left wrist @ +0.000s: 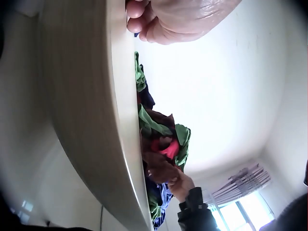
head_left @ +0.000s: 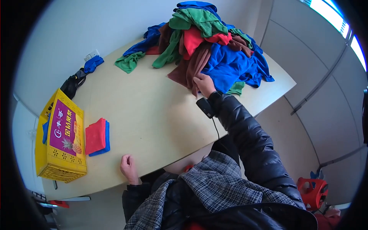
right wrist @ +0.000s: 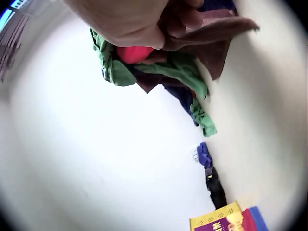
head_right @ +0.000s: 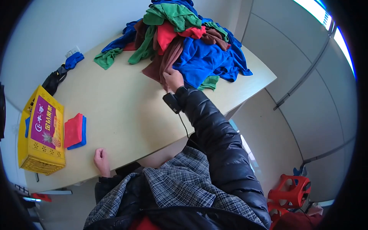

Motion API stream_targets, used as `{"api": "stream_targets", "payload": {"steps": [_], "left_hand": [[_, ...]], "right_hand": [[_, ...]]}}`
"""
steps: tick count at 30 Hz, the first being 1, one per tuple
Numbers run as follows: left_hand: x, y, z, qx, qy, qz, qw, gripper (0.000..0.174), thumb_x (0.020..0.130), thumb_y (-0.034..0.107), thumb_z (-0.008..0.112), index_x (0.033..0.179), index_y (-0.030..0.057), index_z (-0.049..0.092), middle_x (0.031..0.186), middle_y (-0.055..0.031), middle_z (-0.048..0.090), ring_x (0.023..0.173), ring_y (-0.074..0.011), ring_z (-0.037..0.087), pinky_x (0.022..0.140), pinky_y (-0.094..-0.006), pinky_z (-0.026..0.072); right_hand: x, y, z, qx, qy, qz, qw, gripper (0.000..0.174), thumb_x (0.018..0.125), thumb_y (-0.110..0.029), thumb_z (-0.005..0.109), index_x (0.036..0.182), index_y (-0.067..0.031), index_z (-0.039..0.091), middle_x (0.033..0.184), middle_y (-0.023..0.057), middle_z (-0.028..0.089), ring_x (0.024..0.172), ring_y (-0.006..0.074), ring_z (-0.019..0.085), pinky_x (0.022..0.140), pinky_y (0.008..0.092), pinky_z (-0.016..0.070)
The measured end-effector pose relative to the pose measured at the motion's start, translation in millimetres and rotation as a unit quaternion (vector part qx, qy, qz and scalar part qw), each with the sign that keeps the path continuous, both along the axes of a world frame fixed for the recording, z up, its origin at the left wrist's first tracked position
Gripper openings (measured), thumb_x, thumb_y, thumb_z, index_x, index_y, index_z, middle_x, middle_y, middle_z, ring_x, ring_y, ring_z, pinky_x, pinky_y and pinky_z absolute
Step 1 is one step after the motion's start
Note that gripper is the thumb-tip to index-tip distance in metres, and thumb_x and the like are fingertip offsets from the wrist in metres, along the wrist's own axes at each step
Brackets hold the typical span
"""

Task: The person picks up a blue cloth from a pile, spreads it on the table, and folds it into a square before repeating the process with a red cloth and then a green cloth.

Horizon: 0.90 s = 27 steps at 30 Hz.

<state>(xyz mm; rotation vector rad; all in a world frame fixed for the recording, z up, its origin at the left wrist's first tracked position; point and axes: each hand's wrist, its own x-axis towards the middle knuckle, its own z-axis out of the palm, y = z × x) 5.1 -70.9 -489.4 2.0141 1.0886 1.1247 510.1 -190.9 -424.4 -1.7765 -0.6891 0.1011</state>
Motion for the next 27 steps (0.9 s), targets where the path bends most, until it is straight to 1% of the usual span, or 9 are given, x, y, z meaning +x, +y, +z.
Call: {"api": "stream_targets", "payload": {"steps": [3,8,12,16,19,21,23,25,27], "left_hand": [[2.2,-3.5,6.2,-0.003,0.025,-0.011,1.000,0.005,0.092,0.006,0.064,0.089,0.0018,0.062,0.075,-0.0040,0.059,0.066,-0.0123,0.052,0.065,-0.0282,0.0467],[3.3,-2.6,1.8,0.018,0.029,-0.021,0.999,0.005,0.091,0.005,0.064,0.089,0.0019,0.062,0.075,-0.0053,0.060,0.066,-0.0143,0.053,0.065,-0.0293,0.0473],[3.8,-5.8,5.9,0.038,0.053,-0.024,0.998,0.005,0.091,0.005,0.064,0.089,0.0018,0.062,0.077,-0.0064,0.061,0.066,-0.0163,0.055,0.066,-0.0305,0.0479],[7.5,-12.6,8.2,0.048,0.063,-0.029,0.996,0.003,0.090,0.004,0.064,0.088,0.0023,0.062,0.078,-0.0073,0.060,0.068,-0.0189,0.057,0.066,-0.0321,0.0479],[8.9,-23.5,15.2,0.068,0.099,-0.030,0.992,0.003,0.089,0.003,0.064,0.087,0.0028,0.062,0.079,-0.0089,0.060,0.071,-0.0225,0.058,0.066,-0.0349,0.0480],[9.8,-25.1,15.6,0.079,0.099,-0.029,0.991,0.003,0.089,0.003,0.064,0.087,0.0030,0.062,0.080,-0.0094,0.060,0.071,-0.0242,0.059,0.066,-0.0359,0.0479],[11.8,-24.9,16.1,0.100,0.105,-0.034,0.989,0.003,0.089,0.003,0.063,0.086,0.0034,0.062,0.080,-0.0104,0.060,0.073,-0.0276,0.059,0.067,-0.0381,0.0477],[14.3,-25.3,19.9,0.106,0.110,-0.034,0.988,0.003,0.089,0.003,0.064,0.086,0.0035,0.062,0.080,-0.0108,0.059,0.074,-0.0289,0.059,0.067,-0.0389,0.0476],[16.8,-27.7,22.8,0.112,0.128,-0.034,0.985,0.003,0.088,0.003,0.064,0.086,0.0038,0.062,0.081,-0.0116,0.059,0.076,-0.0315,0.059,0.067,-0.0405,0.0474]], "right_hand": [[-22.5,-2.6,26.2,0.087,0.095,0.064,0.990,0.016,0.097,-0.015,0.064,0.089,-0.0016,0.067,0.070,0.0013,0.062,0.058,0.0116,0.059,0.054,0.0279,0.0483],[-40.2,-15.1,56.0,0.079,0.122,0.068,0.987,0.019,0.099,-0.015,0.062,0.085,-0.0022,0.065,0.068,-0.0009,0.059,0.056,0.0097,0.055,0.052,0.0268,0.0461],[-42.8,-12.7,48.7,0.089,0.052,0.078,0.992,0.020,0.100,-0.018,0.061,0.086,-0.0031,0.066,0.071,0.0012,0.064,0.059,0.0116,0.061,0.053,0.0279,0.0478],[-26.8,-17.8,39.8,-0.194,-0.175,0.070,0.963,0.021,0.100,-0.021,0.059,0.091,-0.0042,0.068,0.077,0.0044,0.071,0.066,0.0145,0.069,0.055,0.0291,0.0515],[40.0,-23.6,43.5,-0.233,-0.360,0.371,0.824,0.016,0.090,-0.016,0.062,0.085,-0.0075,0.075,0.086,0.0133,0.074,0.067,0.0347,0.070,0.061,0.0443,0.0564],[65.8,-35.2,96.1,-0.291,-0.362,0.228,0.856,0.016,0.090,-0.015,0.063,0.087,-0.0064,0.075,0.089,0.0102,0.074,0.073,0.0298,0.073,0.065,0.0409,0.0587],[111.7,-51.9,119.5,-0.138,-0.075,0.185,0.970,0.029,0.099,-0.032,0.056,0.104,-0.0072,0.071,0.093,0.0070,0.075,0.072,0.0206,0.074,0.061,0.0334,0.0583],[151.0,-66.5,140.5,-0.080,0.044,0.114,0.989,0.033,0.099,-0.033,0.058,0.116,-0.0063,0.066,0.107,0.0108,0.073,0.084,0.0247,0.074,0.068,0.0355,0.0596],[226.7,-96.7,123.8,0.189,0.062,0.437,0.877,0.036,0.099,-0.028,0.061,0.127,-0.0052,0.059,0.124,0.0153,0.066,0.101,0.0294,0.071,0.080,0.0383,0.0599]]}}
